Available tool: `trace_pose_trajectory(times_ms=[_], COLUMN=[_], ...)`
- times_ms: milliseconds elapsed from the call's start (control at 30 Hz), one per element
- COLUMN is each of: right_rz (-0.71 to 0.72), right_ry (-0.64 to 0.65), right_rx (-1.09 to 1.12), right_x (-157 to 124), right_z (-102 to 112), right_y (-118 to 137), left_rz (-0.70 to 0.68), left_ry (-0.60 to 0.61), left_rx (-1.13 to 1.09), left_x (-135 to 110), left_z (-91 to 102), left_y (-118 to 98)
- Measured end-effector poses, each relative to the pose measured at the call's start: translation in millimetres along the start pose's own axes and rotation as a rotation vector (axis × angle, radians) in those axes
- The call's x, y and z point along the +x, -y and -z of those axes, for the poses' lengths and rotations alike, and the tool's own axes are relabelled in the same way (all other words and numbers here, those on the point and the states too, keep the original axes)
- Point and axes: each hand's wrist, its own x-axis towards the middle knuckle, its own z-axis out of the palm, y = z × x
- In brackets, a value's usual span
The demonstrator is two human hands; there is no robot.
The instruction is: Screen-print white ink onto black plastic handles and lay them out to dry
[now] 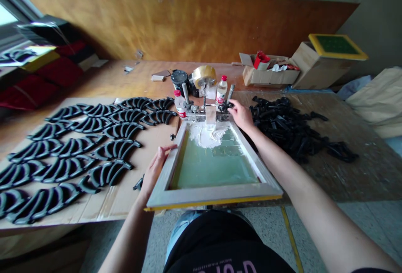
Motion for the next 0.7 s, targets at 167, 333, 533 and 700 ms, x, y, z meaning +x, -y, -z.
trace_pose_trajectory(times_ms=[167, 333, 533, 700], right_rz=[-0.083, 0.287, 0.604, 0.537], right_ry=[0.102, 0.276, 0.245, 0.312], right_rx=[0.063, 0.016, 0.013, -0.032], right_x=[-57, -118, -164, -136], right_z=[-18, -59, -63, -43], right_y=[-38, -5, 53, 5], left_rz=[-0.236, -0.130, 0.493, 0.525], left_ry=[-0.005, -0.077, 0.128, -0.175], left_rx=[-0.228, -0.329, -0.337, -0.278], left_x=[31, 33, -15, -34], left_z=[-24.6, -45.9, -71.2, -4.0], left_y=[-45, -23, 76, 126])
